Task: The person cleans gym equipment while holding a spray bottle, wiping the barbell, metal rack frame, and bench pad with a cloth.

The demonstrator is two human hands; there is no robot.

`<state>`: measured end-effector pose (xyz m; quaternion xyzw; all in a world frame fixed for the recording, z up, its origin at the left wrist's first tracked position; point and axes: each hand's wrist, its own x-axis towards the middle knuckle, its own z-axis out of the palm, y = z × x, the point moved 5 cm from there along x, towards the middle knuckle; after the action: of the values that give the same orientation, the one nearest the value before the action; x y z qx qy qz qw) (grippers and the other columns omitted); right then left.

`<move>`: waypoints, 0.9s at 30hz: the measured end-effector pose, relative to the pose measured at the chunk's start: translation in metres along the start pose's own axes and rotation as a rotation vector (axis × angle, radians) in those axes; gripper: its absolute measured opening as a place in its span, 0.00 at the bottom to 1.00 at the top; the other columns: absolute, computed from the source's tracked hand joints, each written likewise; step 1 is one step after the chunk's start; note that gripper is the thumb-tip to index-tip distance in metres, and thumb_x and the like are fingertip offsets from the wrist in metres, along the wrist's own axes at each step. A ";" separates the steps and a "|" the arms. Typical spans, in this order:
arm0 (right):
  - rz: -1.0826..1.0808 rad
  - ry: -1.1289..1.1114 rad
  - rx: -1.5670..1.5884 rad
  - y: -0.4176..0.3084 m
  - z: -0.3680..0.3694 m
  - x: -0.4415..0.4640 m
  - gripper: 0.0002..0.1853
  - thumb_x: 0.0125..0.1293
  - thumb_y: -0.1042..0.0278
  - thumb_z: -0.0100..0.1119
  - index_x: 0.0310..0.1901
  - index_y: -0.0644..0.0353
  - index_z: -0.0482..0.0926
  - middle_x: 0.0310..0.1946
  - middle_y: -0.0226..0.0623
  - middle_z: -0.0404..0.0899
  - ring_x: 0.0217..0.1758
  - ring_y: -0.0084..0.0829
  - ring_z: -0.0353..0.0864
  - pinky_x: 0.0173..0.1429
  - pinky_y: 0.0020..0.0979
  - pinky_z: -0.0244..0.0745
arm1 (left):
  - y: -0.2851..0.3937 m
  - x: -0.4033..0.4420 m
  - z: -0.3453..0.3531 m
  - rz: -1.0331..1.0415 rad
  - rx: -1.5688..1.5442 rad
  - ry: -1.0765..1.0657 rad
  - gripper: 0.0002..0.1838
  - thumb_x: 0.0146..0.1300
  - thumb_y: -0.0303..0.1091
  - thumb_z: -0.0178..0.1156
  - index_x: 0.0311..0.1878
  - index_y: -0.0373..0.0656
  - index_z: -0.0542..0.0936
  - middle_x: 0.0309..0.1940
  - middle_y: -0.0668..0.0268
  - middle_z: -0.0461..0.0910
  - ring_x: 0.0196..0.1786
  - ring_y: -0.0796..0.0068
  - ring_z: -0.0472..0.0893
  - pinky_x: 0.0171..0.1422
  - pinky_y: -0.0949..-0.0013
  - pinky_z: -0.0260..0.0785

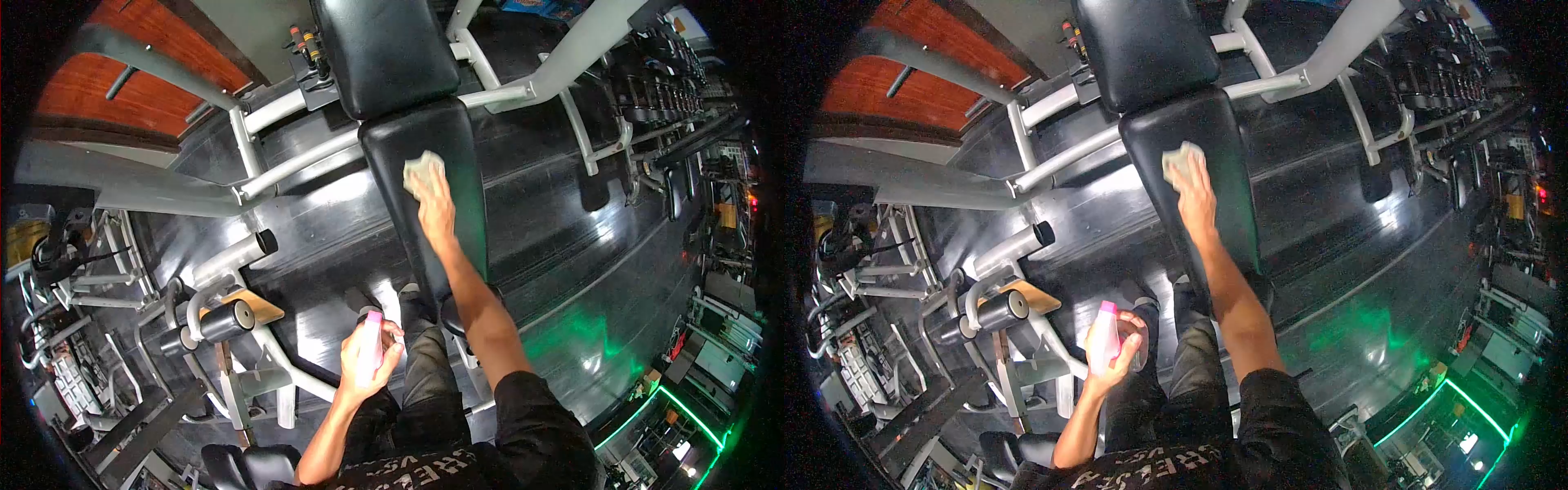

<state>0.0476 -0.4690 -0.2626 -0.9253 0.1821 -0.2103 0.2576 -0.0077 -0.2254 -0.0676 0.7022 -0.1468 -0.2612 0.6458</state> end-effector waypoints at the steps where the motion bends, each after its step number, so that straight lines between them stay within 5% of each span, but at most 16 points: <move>1: 0.048 -0.039 0.042 0.003 -0.003 -0.029 0.30 0.55 0.85 0.51 0.58 0.46 0.76 0.68 0.44 0.60 0.70 0.51 0.59 0.70 0.42 0.61 | -0.001 -0.001 0.003 0.003 -0.012 -0.022 0.12 0.54 0.21 0.63 0.42 0.34 0.76 0.32 0.63 0.80 0.26 0.79 0.76 0.32 0.75 0.69; 6: 0.117 -0.294 -0.024 0.039 -0.004 -0.150 0.29 0.55 0.86 0.51 0.58 0.49 0.76 0.69 0.46 0.57 0.71 0.50 0.56 0.70 0.40 0.61 | -0.006 0.002 0.012 0.008 -0.025 -0.029 0.12 0.54 0.21 0.64 0.42 0.35 0.76 0.33 0.64 0.80 0.26 0.81 0.76 0.32 0.75 0.69; 10: 0.206 -0.428 0.025 0.049 -0.011 -0.156 0.26 0.58 0.83 0.52 0.60 0.54 0.73 0.67 0.49 0.60 0.71 0.47 0.58 0.69 0.39 0.62 | 0.000 0.008 0.012 0.000 -0.012 -0.014 0.12 0.53 0.20 0.64 0.42 0.35 0.76 0.33 0.65 0.80 0.25 0.82 0.76 0.32 0.76 0.69; 14: 0.504 -0.219 0.406 0.047 -0.040 -0.120 0.25 0.65 0.74 0.49 0.64 0.62 0.64 0.62 0.55 0.67 0.67 0.49 0.64 0.68 0.38 0.62 | -0.001 0.008 0.015 -0.014 -0.015 -0.028 0.13 0.53 0.19 0.64 0.43 0.35 0.76 0.34 0.64 0.81 0.25 0.82 0.76 0.32 0.76 0.69; 19: 0.150 0.158 0.315 0.043 -0.063 -0.016 0.25 0.65 0.75 0.48 0.65 0.62 0.64 0.68 0.53 0.58 0.68 0.53 0.62 0.69 0.38 0.61 | 0.006 0.014 0.022 0.078 -0.010 -0.011 0.14 0.54 0.20 0.64 0.44 0.35 0.76 0.35 0.63 0.81 0.26 0.81 0.76 0.31 0.76 0.69; 24: 0.047 -0.120 -0.012 0.031 -0.030 0.059 0.31 0.57 0.82 0.52 0.62 0.43 0.71 0.70 0.49 0.55 0.73 0.49 0.54 0.71 0.39 0.61 | 0.003 0.020 0.036 0.019 -0.021 -0.018 0.15 0.54 0.21 0.65 0.46 0.36 0.75 0.35 0.62 0.81 0.25 0.81 0.76 0.31 0.75 0.69; 27: 0.012 -0.064 -0.065 0.034 -0.023 0.042 0.29 0.58 0.82 0.50 0.62 0.45 0.72 0.70 0.48 0.55 0.72 0.50 0.54 0.71 0.39 0.60 | 0.001 0.017 0.045 0.024 -0.068 -0.005 0.15 0.54 0.21 0.65 0.45 0.36 0.75 0.36 0.63 0.81 0.26 0.81 0.76 0.31 0.75 0.69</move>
<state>0.0641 -0.5239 -0.2509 -0.9383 0.1860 -0.1730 0.2345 -0.0182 -0.2720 -0.0711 0.6773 -0.1480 -0.2600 0.6722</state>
